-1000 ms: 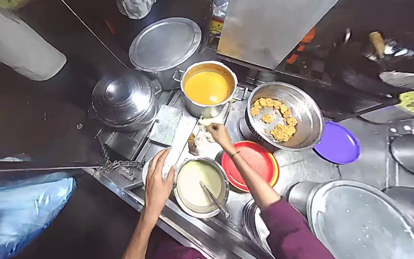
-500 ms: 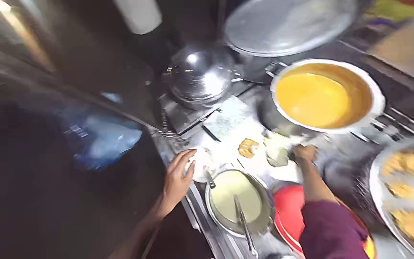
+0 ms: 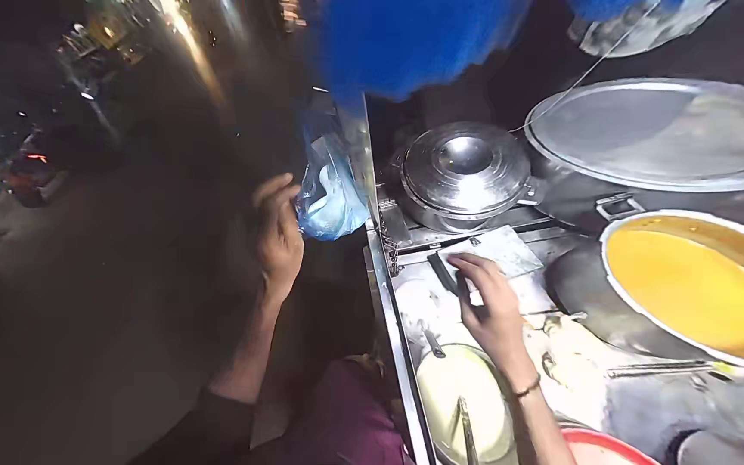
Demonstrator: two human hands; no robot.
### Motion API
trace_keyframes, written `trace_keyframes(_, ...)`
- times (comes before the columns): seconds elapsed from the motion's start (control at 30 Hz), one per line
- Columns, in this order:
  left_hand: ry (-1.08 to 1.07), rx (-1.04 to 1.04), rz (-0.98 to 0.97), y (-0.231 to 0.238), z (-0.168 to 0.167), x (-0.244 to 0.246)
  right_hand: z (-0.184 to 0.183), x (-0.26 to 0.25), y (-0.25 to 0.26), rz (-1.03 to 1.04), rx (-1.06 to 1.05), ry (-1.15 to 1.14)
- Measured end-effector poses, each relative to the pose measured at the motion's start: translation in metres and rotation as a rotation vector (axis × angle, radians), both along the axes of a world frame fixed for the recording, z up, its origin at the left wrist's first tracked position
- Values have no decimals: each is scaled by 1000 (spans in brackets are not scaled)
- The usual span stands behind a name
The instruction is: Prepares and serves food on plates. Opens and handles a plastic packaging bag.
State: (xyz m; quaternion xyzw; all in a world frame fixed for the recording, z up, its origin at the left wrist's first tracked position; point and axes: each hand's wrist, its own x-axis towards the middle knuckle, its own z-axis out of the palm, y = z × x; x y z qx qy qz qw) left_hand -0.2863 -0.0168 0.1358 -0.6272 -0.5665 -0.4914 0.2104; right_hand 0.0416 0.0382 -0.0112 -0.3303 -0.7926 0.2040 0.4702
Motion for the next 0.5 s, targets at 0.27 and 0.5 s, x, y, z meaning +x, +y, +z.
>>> trace_keyframes(0.27, 207, -662, 80, 25, 5, -1, 121, -153, 18, 119, 405, -494)
trace_keyframes(0.5, -9, -655, 183, 22, 7, -6, 119, -139, 15, 33, 420, -522)
